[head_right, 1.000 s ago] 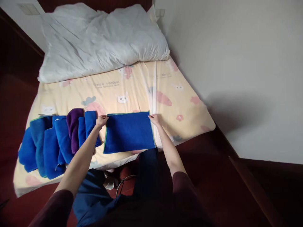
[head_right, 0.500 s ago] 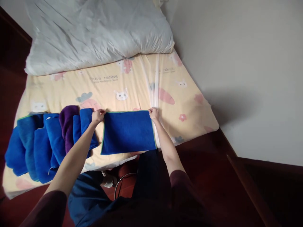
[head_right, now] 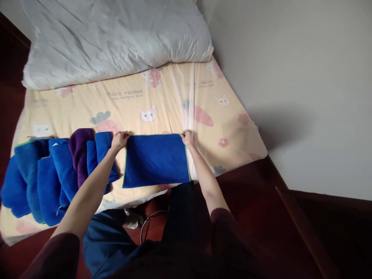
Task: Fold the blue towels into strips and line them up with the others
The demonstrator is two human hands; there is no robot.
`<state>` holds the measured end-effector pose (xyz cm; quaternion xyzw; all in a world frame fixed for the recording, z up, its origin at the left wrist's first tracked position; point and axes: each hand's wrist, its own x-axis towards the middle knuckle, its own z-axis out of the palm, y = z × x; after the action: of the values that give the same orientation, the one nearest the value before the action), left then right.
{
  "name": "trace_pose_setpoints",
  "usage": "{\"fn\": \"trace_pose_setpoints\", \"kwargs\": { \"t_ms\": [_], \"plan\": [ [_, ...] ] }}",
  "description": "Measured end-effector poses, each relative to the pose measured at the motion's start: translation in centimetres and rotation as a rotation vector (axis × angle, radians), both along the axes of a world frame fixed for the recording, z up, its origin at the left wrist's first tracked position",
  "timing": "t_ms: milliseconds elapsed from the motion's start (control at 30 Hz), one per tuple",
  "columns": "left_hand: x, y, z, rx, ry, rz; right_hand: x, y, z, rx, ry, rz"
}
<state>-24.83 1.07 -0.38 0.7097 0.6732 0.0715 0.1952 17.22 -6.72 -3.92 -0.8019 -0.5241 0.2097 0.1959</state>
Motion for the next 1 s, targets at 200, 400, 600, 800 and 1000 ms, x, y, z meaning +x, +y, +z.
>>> {"fn": "trace_pose_setpoints", "kwargs": {
  "t_ms": [200,400,600,800,1000],
  "plan": [
    [-0.7,1.5,0.2,-0.102,-0.048,-0.128,1.0,1.3,1.3,-0.138,0.084,0.069],
    [-1.3,1.8,0.7,-0.183,-0.223,-0.027,1.6,1.4,2.1,-0.084,0.252,0.067],
    [-2.0,1.6,0.4,-0.137,-0.352,0.148,2.1,3.1,2.1,-0.003,0.339,-0.025],
    [-0.7,1.3,-0.1,-0.023,-0.317,0.266,0.4,6.1,0.9,0.031,0.228,-0.094],
    [0.6,-0.1,0.1,0.064,-0.218,0.228,-1.5,5.2,0.9,0.079,0.002,-0.088]
  ]
}}
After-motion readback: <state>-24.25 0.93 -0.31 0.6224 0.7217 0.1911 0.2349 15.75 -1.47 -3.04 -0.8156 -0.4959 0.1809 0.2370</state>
